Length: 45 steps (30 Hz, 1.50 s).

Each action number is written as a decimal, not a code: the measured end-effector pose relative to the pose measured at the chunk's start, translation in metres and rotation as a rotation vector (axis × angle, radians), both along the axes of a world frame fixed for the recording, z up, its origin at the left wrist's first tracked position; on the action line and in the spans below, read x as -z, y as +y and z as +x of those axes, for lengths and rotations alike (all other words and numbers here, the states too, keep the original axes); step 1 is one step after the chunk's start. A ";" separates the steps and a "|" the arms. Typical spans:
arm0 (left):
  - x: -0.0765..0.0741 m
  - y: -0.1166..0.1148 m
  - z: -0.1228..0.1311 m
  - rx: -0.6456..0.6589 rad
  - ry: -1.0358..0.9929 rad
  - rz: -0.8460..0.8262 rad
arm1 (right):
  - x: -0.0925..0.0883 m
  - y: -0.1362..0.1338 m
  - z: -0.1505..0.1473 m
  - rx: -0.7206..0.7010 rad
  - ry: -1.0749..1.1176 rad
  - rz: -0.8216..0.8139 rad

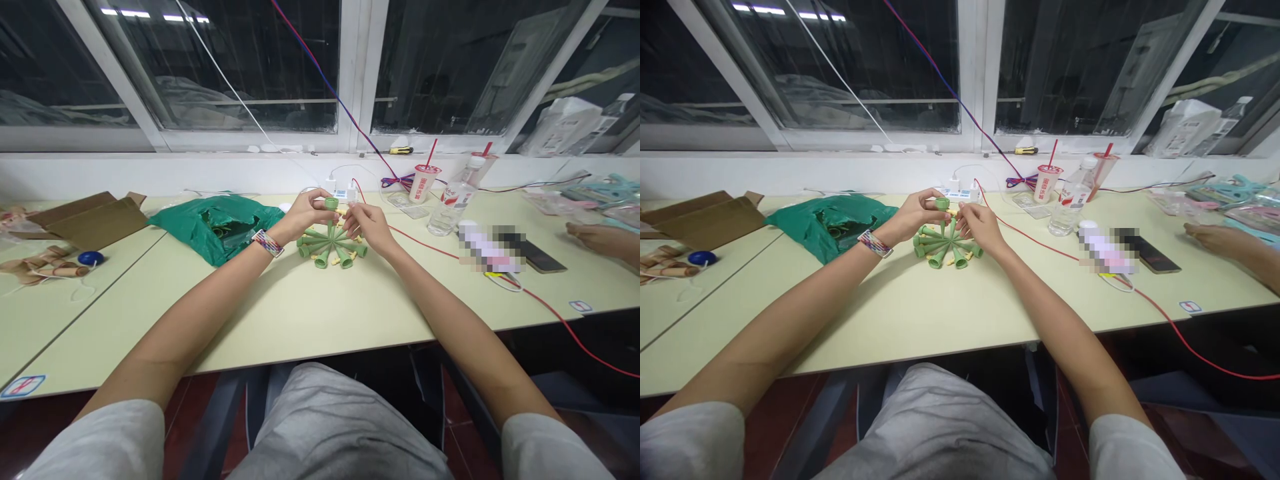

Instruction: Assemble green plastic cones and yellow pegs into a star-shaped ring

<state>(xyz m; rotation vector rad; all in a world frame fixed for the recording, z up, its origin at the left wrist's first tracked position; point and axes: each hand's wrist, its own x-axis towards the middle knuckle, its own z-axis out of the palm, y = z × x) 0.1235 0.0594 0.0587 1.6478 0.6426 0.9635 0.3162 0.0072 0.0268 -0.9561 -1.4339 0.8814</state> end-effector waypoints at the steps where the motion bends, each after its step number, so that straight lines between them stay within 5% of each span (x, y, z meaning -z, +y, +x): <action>1: 0.000 0.000 0.000 0.005 -0.001 0.000 | 0.001 0.000 0.001 0.016 -0.027 0.049; 7: 0.000 -0.001 0.000 0.010 0.032 0.005 | 0.008 -0.003 0.005 0.015 -0.192 0.106; 11: -0.001 -0.003 0.000 0.020 0.033 -0.039 | 0.007 -0.005 0.006 0.109 -0.289 0.289; 17: -0.005 -0.011 0.008 -0.052 -0.006 0.079 | 0.007 0.002 -0.001 -0.012 -0.068 -0.029; 24: -0.013 -0.014 0.009 0.111 0.043 -0.226 | 0.010 -0.005 0.001 0.187 -0.355 0.370; 27: -0.011 -0.016 0.010 0.036 0.040 -0.044 | 0.008 -0.003 -0.006 0.119 -0.121 0.208; 31: -0.006 -0.021 0.009 -0.147 0.129 0.463 | 0.004 0.004 -0.013 -0.104 0.190 -0.151; 33: -0.005 -0.023 0.009 -0.173 0.187 0.579 | 0.004 0.005 -0.011 -0.097 0.183 -0.160; 36: -0.006 -0.023 0.010 -0.153 0.142 0.416 | 0.005 0.003 -0.002 0.112 -0.039 0.096; 40: -0.011 -0.019 0.013 0.071 0.038 -0.100 | 0.006 -0.005 0.007 0.294 -0.444 0.466; 45: -0.005 -0.018 0.019 0.207 -0.024 -0.383 | 0.008 -0.009 0.010 0.318 -0.546 0.541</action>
